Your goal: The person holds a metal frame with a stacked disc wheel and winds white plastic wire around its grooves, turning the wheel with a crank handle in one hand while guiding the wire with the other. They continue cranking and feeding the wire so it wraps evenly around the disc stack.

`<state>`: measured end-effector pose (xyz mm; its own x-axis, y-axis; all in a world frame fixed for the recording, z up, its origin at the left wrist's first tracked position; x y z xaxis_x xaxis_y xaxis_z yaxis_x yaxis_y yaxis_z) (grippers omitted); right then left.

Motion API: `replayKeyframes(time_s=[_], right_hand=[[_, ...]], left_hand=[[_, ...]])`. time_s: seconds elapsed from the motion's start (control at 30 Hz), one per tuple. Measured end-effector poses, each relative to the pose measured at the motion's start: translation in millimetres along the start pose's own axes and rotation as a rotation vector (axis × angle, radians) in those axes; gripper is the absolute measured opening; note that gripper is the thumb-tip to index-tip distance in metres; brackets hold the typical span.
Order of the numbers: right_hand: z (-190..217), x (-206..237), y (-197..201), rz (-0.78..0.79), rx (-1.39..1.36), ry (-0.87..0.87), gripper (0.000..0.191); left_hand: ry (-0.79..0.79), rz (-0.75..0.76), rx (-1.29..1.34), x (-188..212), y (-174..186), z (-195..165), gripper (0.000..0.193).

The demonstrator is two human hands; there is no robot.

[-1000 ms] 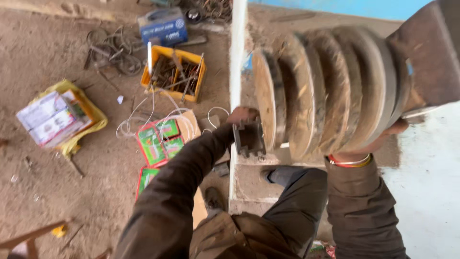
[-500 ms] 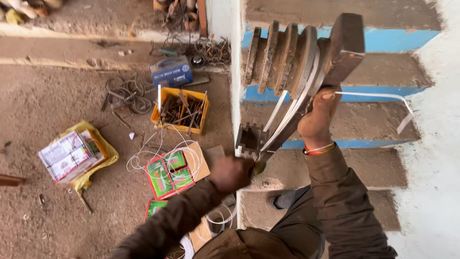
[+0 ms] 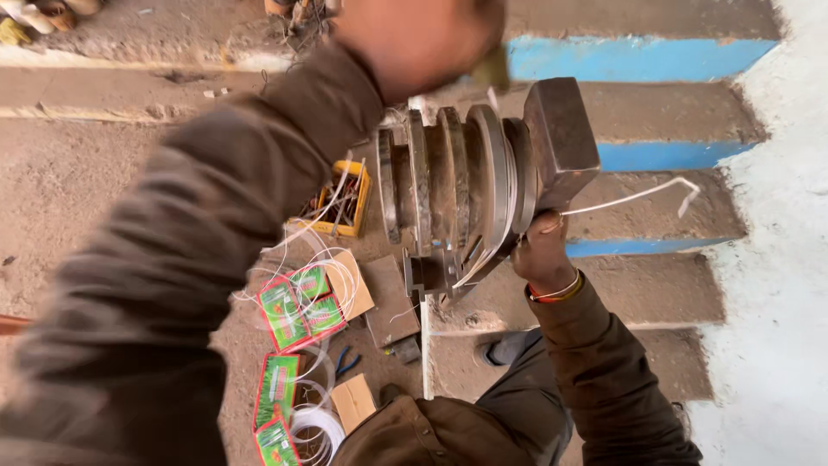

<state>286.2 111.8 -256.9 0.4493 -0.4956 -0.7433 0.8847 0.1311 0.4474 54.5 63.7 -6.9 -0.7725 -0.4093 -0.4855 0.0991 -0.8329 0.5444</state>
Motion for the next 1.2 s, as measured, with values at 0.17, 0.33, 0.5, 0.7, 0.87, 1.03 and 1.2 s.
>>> replayKeyframes(time_s=[0.17,0.33,0.5,0.7,0.87,1.03,1.2], right_hand=[[-20.4,15.6,-3.2,-0.1,0.093,0.1,0.036],[-5.3,5.9,14.5,0.141,-1.334,-0.275,0.056],[22.4,-13.7,12.5,0.213,-1.489,-0.342,0.061],[25.9,-28.0,8.2,0.186,-1.461,-0.311,0.067],[8.5,-38.7,-1.3,0.05,-1.066,-0.275,0.072],[3.9,-53.1,-9.0,-0.116,0.004,-0.228,0.058],[11.2,-58.7,-21.5,0.018,-0.841,-0.295,0.068]], left_hand=[[0.395,-0.021,0.712,95.3,-131.4,-105.3,0.017],[0.615,0.544,0.843,155.3,-213.3,-192.8,0.024],[0.841,0.535,1.036,199.6,-230.5,-288.0,0.033],[1.048,0.495,1.199,209.5,-244.5,-360.6,0.038],[0.964,0.887,1.195,183.7,-150.0,-352.3,0.039],[0.328,0.172,0.477,115.1,0.8,-219.9,0.015],[-0.069,-0.04,-0.092,38.3,101.1,-119.9,0.038]])
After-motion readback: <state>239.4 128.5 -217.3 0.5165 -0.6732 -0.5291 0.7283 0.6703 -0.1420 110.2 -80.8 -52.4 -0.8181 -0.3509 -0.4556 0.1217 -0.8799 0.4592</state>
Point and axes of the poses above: each hand's wrist, its own x-axis away from the middle knuckle, its own y-axis out of the back of the hand, z = x × y, the point moved 3 cm from there along -x, towards the middle knuckle, and after that the axes turned 13 degrees about -y, right-handed, at the moved point
